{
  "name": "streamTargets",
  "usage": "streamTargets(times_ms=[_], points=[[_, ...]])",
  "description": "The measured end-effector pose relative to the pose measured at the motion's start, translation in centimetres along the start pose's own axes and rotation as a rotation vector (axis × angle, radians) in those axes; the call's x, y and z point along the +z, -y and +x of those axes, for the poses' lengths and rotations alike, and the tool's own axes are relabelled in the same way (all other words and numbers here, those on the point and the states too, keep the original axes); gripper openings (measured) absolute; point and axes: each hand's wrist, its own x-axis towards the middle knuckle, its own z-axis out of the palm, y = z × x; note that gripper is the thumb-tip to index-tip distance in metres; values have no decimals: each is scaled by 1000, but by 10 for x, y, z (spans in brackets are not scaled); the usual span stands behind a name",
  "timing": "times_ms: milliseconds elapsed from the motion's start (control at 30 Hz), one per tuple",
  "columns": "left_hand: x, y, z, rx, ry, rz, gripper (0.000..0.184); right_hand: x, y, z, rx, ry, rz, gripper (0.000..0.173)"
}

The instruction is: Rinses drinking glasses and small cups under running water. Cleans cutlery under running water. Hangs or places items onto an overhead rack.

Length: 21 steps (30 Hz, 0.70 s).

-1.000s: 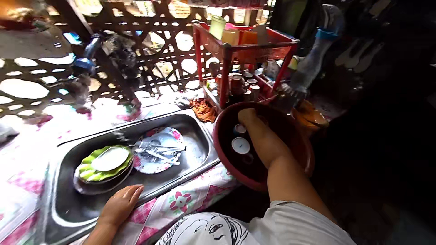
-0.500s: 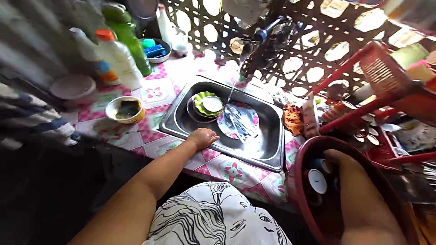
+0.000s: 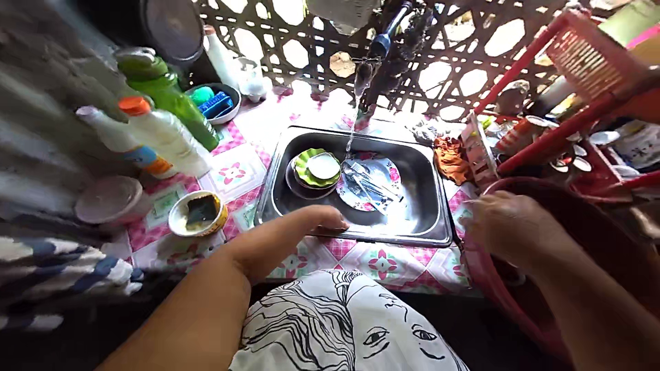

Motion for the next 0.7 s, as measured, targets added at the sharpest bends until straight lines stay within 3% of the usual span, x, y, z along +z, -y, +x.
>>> streamTargets(times_ms=[133, 233, 300, 400, 500, 600, 700], points=[[-85, -18, 18, 296, -221, -62, 43, 48, 66, 25, -154, 249, 344, 44], [-149, -36, 26, 343, -348, -388, 43, 125, 85, 62, -22, 320, 658, 45], [-177, -40, 33, 273, -410, -508, 46, 178, 95, 72, 201, 178, 1074, 40], [-210, -37, 44, 175, -464, -600, 49, 207, 112, 79, 563, -132, 1826, 28], [-227, -30, 60, 179, -484, -680, 59, 210, 102, 94, 726, -199, 1933, 33], [-228, -36, 60, 284, -538, -715, 85, 211, 78, 126, 942, -264, 1938, 55], [-227, -39, 67, 406, -650, -660, 83, 225, 58, 161, 1108, -225, 2019, 70]])
